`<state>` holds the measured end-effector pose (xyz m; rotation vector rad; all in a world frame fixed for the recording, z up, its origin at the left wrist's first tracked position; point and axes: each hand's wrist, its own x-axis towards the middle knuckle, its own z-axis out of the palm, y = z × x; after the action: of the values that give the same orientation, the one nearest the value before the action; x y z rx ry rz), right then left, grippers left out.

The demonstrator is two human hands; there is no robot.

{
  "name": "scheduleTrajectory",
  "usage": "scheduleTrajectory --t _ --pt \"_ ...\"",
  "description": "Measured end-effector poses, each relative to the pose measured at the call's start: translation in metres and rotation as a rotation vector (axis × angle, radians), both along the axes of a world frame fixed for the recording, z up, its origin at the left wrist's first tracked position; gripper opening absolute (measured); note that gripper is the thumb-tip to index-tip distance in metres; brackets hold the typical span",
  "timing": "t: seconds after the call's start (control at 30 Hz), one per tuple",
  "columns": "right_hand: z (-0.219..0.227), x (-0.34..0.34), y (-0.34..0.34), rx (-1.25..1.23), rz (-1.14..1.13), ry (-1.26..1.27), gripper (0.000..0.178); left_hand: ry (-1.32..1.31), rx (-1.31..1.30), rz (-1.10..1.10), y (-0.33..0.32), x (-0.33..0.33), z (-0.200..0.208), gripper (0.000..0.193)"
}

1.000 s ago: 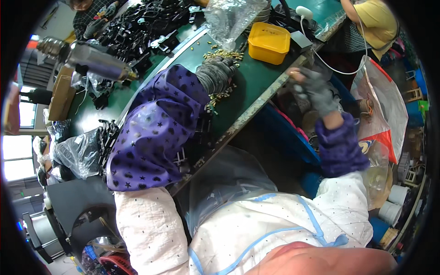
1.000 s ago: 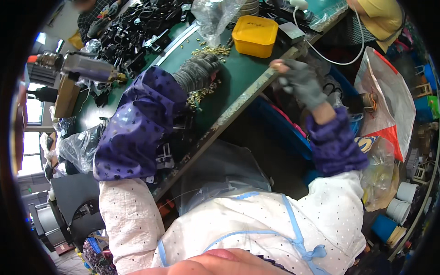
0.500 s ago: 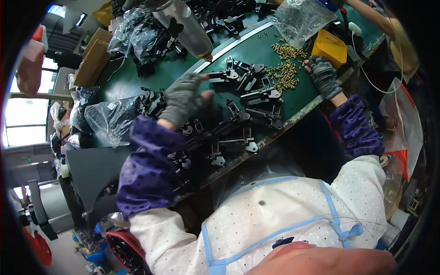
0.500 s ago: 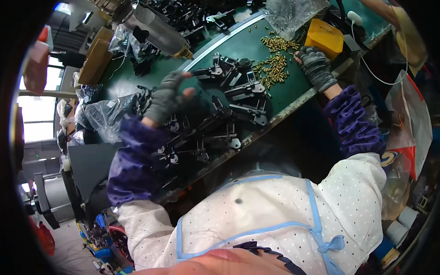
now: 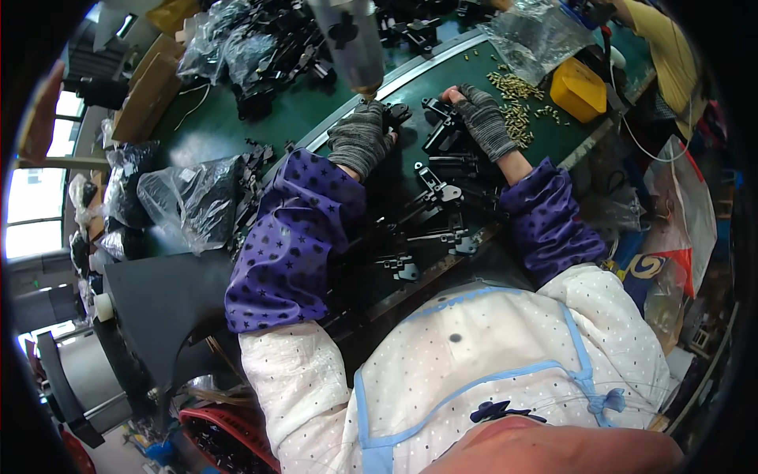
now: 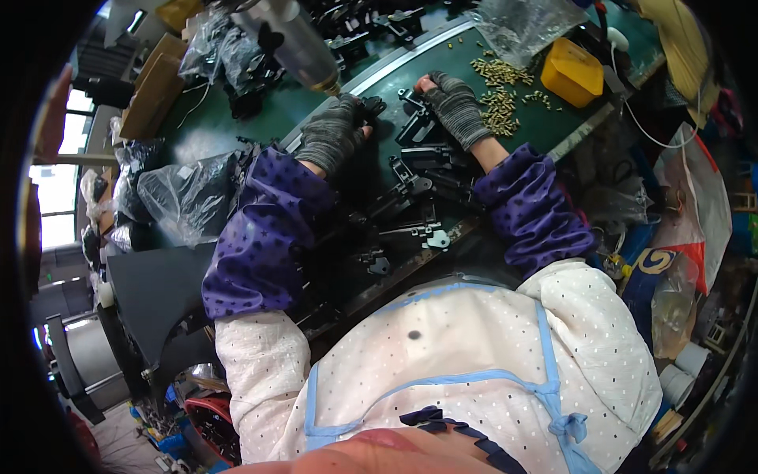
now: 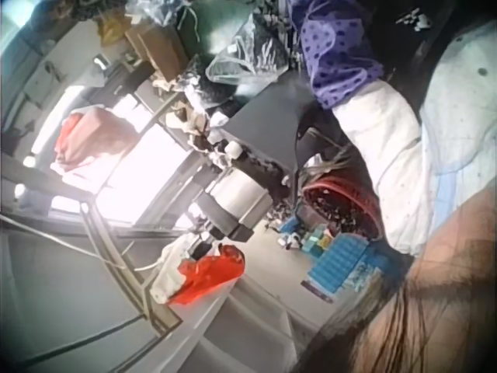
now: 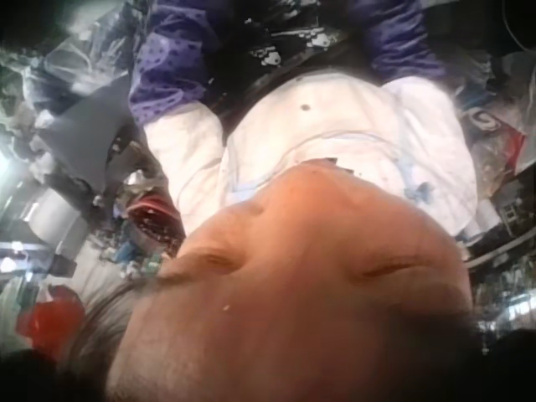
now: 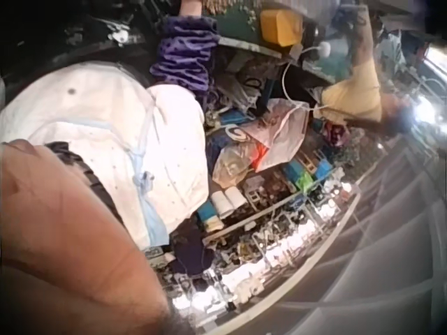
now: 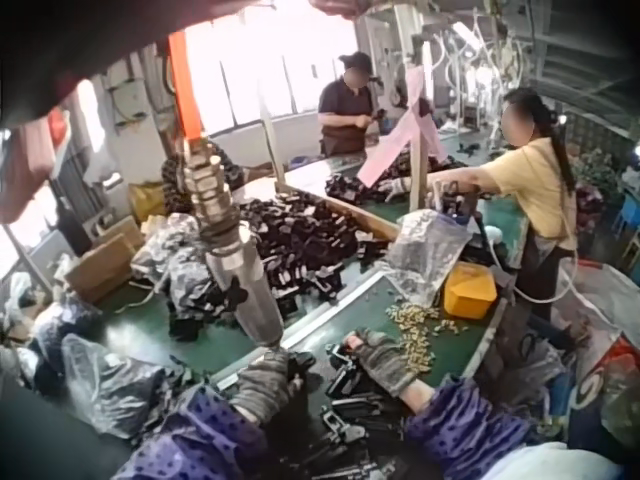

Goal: Assembling small black plastic and metal components using an electric screwdriver at a manual workstation.

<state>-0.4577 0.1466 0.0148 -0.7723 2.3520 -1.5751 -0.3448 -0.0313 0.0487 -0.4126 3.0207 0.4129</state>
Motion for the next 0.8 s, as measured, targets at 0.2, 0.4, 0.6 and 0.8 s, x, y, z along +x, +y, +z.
scheduleTrajectory --t 0.2,0.4,0.6,0.8 --pt "-0.014 0.020 -0.035 -0.103 0.019 0.137 0.027 0.276 0.056 -0.058 -0.020 0.012 -0.018 0.040" --pt "0.008 0.015 -0.023 -0.087 0.152 0.037 0.017 0.486 0.086 -0.273 -0.061 0.049 -0.008 0.049" --pt "0.041 -0.006 0.028 0.072 0.249 0.020 0.019 0.114 -0.071 0.537 -0.172 0.083 0.010 0.022" --pt "0.048 -0.028 0.018 0.070 0.409 -0.089 0.022 -0.086 -0.303 0.456 -0.168 0.070 -0.044 0.033"
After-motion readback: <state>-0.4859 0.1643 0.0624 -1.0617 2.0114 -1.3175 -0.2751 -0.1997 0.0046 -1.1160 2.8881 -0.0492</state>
